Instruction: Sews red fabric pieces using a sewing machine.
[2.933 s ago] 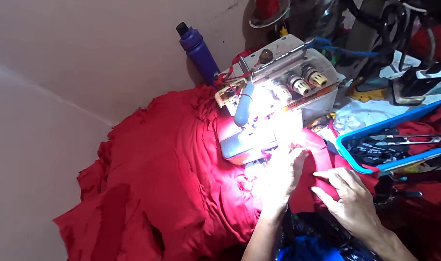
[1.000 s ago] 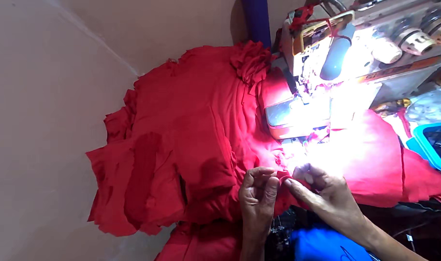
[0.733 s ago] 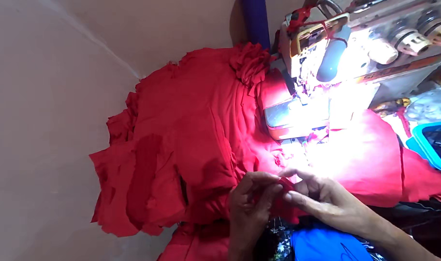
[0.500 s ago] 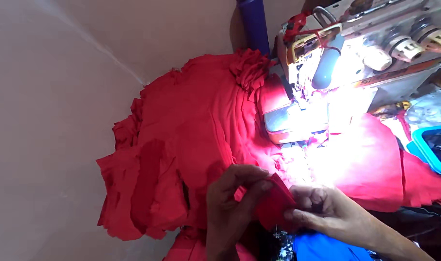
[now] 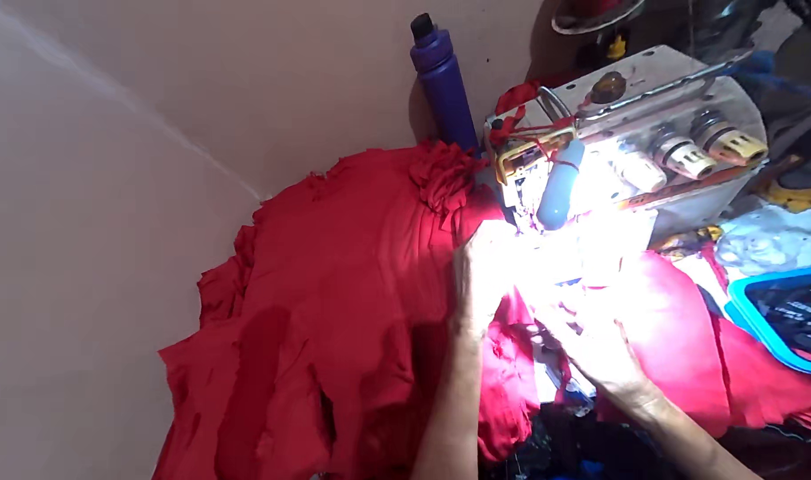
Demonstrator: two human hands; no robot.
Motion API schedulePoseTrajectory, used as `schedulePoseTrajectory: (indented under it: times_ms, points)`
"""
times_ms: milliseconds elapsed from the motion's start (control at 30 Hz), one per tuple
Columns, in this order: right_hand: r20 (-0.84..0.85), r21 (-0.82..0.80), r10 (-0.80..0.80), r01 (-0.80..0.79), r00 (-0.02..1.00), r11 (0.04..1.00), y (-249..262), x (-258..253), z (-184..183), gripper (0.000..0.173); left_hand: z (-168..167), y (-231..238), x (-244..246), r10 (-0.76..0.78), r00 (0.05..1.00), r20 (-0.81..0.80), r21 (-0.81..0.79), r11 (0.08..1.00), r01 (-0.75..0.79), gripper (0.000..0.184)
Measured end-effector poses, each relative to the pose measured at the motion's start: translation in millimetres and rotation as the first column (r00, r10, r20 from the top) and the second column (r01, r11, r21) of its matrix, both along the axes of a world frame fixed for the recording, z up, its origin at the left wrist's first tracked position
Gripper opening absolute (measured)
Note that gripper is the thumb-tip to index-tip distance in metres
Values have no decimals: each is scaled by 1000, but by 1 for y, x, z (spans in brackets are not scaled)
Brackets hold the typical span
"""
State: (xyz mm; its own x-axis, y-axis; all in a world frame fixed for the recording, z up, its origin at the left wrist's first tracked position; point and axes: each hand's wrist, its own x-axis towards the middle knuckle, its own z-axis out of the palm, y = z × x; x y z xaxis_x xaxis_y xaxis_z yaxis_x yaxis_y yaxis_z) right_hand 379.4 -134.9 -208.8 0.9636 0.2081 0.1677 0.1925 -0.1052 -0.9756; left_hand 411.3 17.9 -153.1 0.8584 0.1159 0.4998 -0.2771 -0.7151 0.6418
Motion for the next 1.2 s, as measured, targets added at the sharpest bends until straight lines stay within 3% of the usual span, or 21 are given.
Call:
schedulePoseTrajectory:
  times_ms: [133,233,433,600,733,833,900,967,1100,1200]
  points:
    - [20,23,-3,3,1000,1000,-3,-9,-6,24,-3,-19,-3,196,969,149,245,942,-228,16]
    - [68,25,-26,24,997,999,-8,-28,-12,27,-15,-35,-21,233,947,222,346,889,-300,15]
    - [201,85,-156,141,967,986,-17,-32,-13,21,-29,-60,-45,296,925,240,374,851,-369,17]
    - [190,132,-187,164,964,978,-13,-13,-5,23,-27,-61,-36,295,952,85,235,922,-307,27]
    - [234,111,-206,184,950,977,-9,2,-5,27,-18,-57,-26,309,951,11,278,913,-299,32]
    - [339,-6,-211,226,917,974,-11,15,-5,22,-6,-37,-13,230,958,-170,280,944,-177,47]
    - [422,-103,-219,286,880,953,-14,16,-2,24,3,-24,-4,202,951,-236,275,952,-134,42]
    - [481,-152,-224,333,847,931,-20,9,-1,23,14,-14,9,230,931,-282,289,946,-146,36]
    - [501,-268,-100,265,859,926,-53,-25,-12,26,28,6,59,334,868,-368,422,892,-164,39]
    - [587,-386,24,254,809,887,-80,-52,-29,29,15,47,81,207,915,-345,227,965,-133,39]
